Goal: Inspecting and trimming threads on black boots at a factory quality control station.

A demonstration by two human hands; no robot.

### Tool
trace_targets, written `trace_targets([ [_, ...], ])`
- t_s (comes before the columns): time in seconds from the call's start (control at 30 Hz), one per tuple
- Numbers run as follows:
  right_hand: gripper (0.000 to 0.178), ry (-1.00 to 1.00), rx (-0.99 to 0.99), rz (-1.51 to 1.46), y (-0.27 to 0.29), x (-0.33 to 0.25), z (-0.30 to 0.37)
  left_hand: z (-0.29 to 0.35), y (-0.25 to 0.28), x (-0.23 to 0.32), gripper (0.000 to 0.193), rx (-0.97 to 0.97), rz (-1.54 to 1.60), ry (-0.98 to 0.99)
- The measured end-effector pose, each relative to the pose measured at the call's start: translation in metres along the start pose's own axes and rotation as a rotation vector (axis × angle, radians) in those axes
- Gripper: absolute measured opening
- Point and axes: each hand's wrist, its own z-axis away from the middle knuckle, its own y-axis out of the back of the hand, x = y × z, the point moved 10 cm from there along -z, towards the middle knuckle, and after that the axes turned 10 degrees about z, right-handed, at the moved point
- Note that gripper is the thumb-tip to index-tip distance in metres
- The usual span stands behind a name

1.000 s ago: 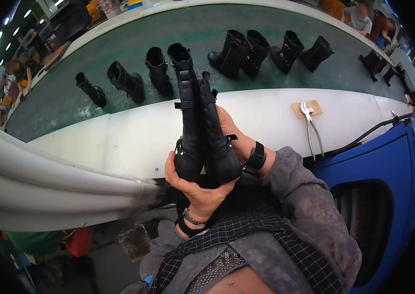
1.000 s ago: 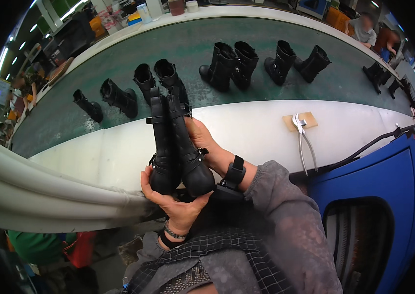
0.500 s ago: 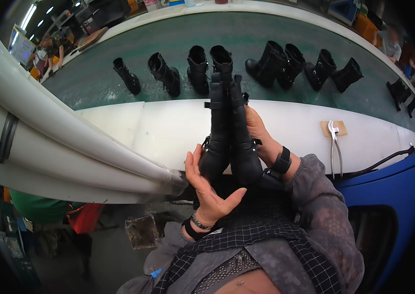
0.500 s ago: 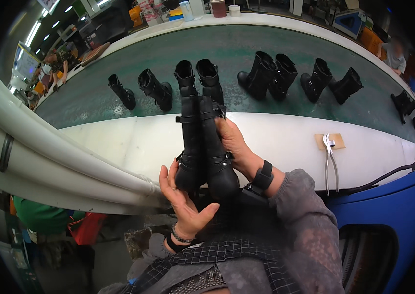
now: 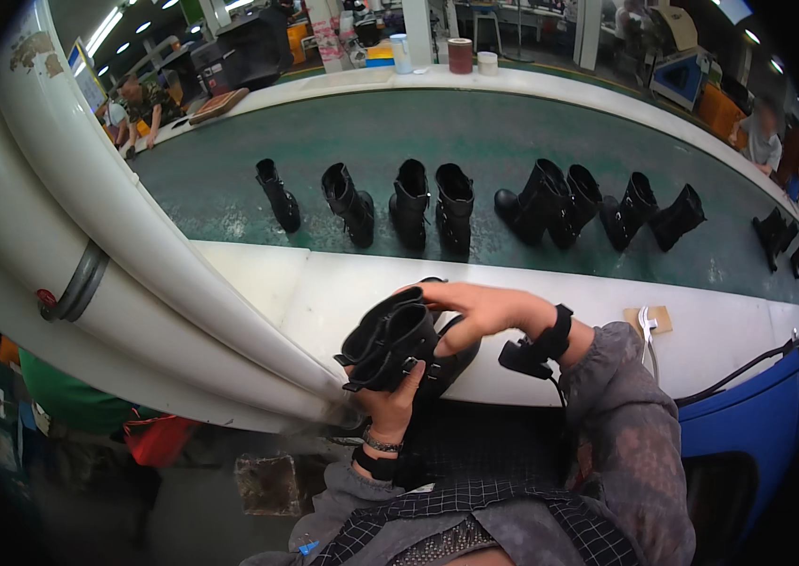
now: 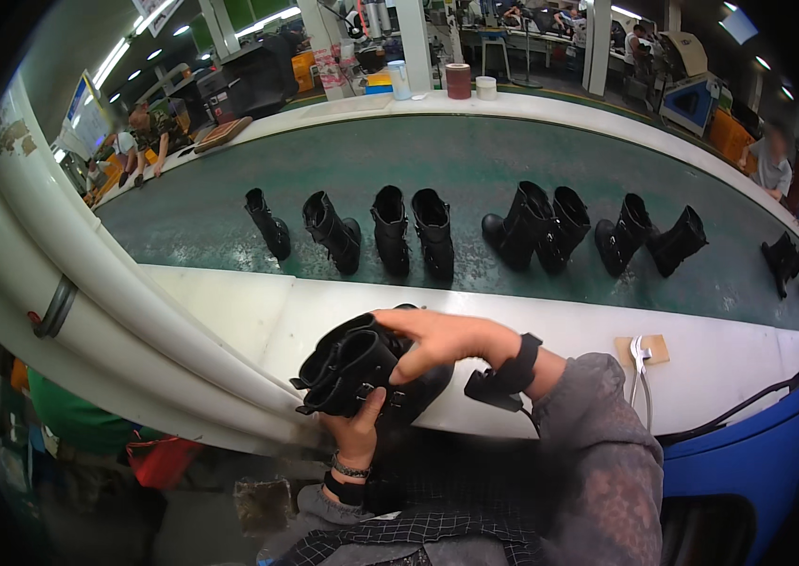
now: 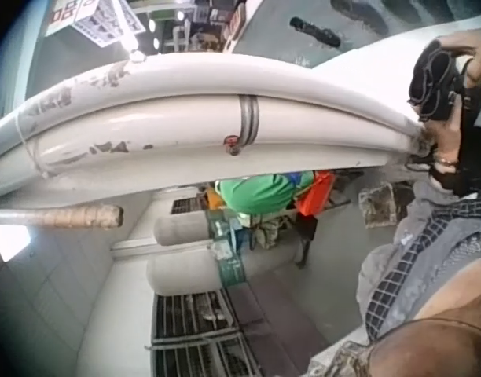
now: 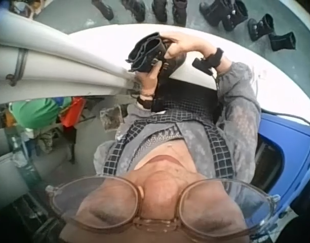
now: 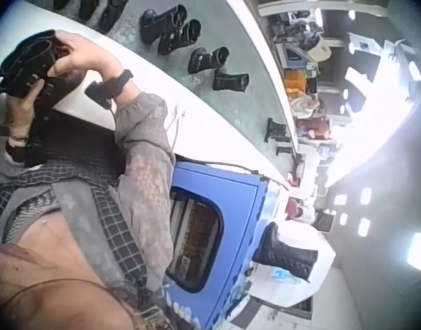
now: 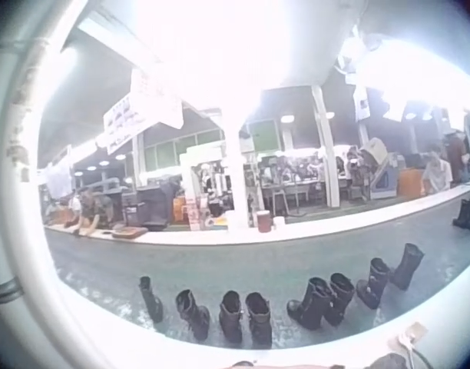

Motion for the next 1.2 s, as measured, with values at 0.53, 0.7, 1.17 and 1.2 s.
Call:
trace_targets([
  [0.53,0.066,-0.163,0.524,1.001,0.11,0.044,-0.163,0.008,0.006,-0.038,0.056,-0.068,-0.041,0.021],
  [0.7,0.037,-0.1,0.677,1.014,0.133,0.043,-0.161,0.003,0.005,-0.031,0.034,0.012,0.034,0.052],
  [1.17,0.042,-0.308,1.017,0.882,0.206,0.068,0.092,-0.054,-0.009,0.006,0.043,0.299,0.02,-0.156],
  [1.2,0.041,-0.318,1.04,0.873,0.209,0.071,0.109,-0.065,-0.014,0.01,0.042,0.311,0.093,-0.174],
])
